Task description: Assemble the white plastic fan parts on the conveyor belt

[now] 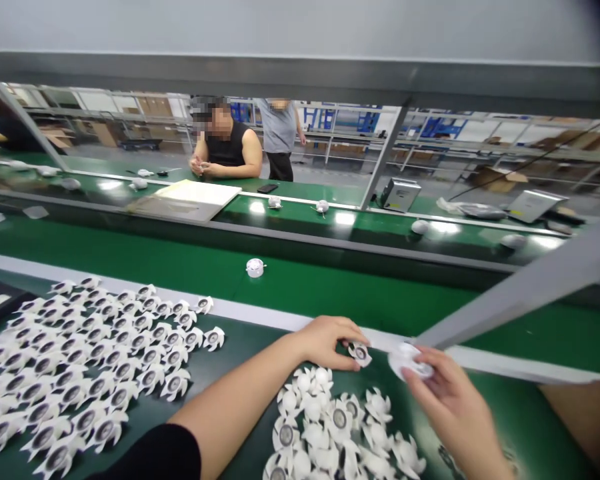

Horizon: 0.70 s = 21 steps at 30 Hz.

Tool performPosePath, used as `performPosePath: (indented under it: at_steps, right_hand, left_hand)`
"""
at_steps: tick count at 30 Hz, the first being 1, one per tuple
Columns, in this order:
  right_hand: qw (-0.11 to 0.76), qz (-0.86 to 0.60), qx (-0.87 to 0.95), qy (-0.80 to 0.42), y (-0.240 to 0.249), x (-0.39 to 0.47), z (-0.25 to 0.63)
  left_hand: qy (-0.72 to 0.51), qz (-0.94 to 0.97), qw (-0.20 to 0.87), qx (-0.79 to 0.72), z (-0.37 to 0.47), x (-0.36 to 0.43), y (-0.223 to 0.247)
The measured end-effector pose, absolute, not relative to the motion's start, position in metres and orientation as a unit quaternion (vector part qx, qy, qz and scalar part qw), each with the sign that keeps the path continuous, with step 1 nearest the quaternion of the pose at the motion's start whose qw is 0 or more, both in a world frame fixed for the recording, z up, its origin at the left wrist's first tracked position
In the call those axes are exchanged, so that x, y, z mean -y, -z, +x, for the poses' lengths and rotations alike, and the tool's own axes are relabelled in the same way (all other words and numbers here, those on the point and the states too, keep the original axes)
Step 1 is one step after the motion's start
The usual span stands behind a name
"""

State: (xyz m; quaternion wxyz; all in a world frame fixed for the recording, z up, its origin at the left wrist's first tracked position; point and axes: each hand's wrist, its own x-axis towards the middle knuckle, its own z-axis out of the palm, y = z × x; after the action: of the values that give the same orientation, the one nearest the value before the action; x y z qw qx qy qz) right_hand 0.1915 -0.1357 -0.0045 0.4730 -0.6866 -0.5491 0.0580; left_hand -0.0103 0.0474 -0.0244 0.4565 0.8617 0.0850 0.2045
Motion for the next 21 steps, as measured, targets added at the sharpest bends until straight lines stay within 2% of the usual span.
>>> performPosePath:
  at_steps: [5,10,15,21]
  right_hand:
    - [0.398,-0.636,0.66,-0.031,0.004,0.107,0.163]
    - [0.32,-0.603,0.73,0.028,0.016,0.103,0.159]
    - [0.318,-0.6,0.732,0.056,0.034,0.096,0.165]
    - [0.301,-0.606,0.735,0.044,0.026,0.085,0.167]
  left_hand:
    - [-0.217,0.799,0.529,-0.184,-0.008,-0.048,0.019]
    - [-0.222,0.811,0.506,-0.191,-0.006,-0.044,0.019]
    - [-0.192,0.795,0.525,-0.234,-0.001,-0.043,0.024]
    - [-0.156,0.758,0.561,-0.292,0.002,-0.047,0.028]
